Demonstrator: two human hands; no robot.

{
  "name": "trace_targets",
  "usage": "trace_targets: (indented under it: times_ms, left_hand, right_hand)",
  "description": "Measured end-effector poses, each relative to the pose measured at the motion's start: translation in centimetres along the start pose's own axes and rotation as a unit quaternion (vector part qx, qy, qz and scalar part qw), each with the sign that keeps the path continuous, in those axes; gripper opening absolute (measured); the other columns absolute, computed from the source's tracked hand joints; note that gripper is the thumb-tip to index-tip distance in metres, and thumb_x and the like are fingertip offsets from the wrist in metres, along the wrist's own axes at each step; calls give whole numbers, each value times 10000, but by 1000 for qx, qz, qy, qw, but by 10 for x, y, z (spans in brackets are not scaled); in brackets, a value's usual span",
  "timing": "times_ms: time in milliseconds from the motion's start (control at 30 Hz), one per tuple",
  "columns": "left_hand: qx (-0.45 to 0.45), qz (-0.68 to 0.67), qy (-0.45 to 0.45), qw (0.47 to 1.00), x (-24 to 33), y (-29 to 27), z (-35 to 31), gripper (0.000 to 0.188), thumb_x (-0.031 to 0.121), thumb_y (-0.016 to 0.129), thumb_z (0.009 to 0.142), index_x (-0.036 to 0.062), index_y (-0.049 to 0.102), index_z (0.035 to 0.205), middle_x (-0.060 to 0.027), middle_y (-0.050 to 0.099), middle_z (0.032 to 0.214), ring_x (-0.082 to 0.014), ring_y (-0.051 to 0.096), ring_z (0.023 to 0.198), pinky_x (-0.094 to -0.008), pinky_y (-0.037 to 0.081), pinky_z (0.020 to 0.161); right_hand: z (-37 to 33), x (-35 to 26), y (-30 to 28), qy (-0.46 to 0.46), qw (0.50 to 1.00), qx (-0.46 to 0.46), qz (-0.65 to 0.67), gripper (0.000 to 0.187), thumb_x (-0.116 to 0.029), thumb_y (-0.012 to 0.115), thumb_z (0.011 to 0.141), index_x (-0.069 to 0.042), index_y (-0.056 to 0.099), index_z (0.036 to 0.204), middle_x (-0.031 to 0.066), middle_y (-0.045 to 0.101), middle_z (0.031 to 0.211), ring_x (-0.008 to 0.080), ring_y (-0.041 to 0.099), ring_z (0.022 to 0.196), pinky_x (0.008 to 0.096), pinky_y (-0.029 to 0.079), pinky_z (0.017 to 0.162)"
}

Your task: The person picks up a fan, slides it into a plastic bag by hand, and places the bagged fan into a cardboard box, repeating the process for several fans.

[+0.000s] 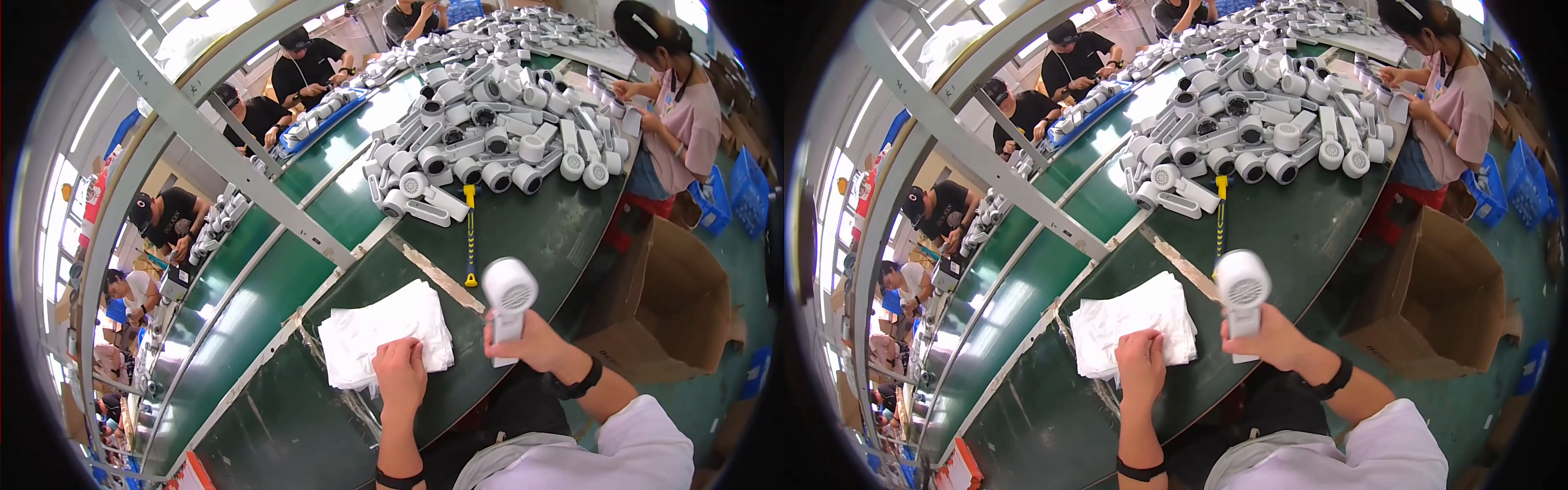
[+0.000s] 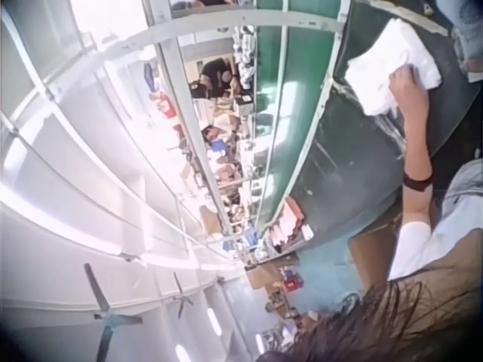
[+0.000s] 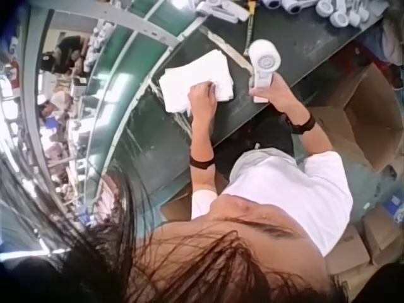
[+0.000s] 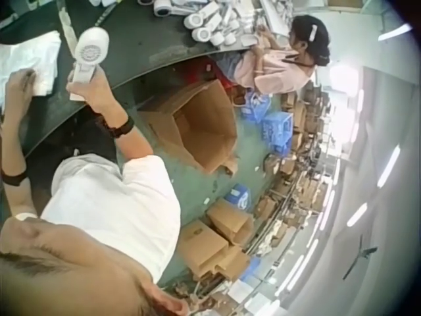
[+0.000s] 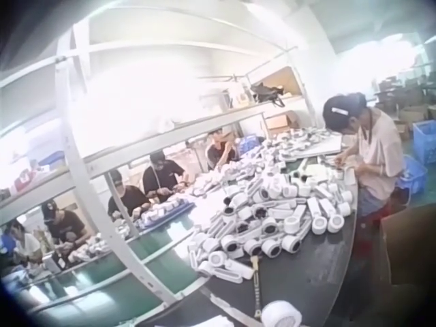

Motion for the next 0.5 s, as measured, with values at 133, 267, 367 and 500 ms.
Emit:
trace_targets:
  times_ms: [133,267,367,500]
  left_hand:
    - [24,-42,-6,999,-1,-5,0,62,96,663,856,52,673,898,-104,685,877,-325,604,889,-424,437,789]
    - [11,-75,-28,997,-4,-2,-1,100,95,657,872,8,683,913,-150,683,870,-338,604,899,-424,464,806]
    - [19,-87,-38,995,-7,-4,-2,98,93,656,872,6,685,907,-156,682,874,-340,605,898,-422,464,811]
    - [7,-89,-50,995,-12,-2,-4,101,96,663,865,12,686,918,-157,681,901,-345,599,917,-429,459,818]
  right_hand:
    - [22,5,43,54,995,13,-86,423,-156,831,735,-25,605,1068,40,669,867,114,643,755,285,531,691]
    - [56,20,50,9,966,65,-251,440,-178,806,720,-9,600,1071,75,674,890,110,649,720,280,530,659]
    - [70,28,49,5,947,100,-306,443,-155,784,700,-7,603,1077,103,681,918,160,674,751,315,539,685]
    - [69,17,50,-25,928,115,-353,488,-194,794,678,-20,605,1093,122,693,949,220,688,856,348,536,764]
Point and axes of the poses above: each hand's wrist, its own z-axis towards the middle knuckle, its own y-axis out of the palm, x = y × z, the point moved 10 cm from there along z, towards the middle knuckle
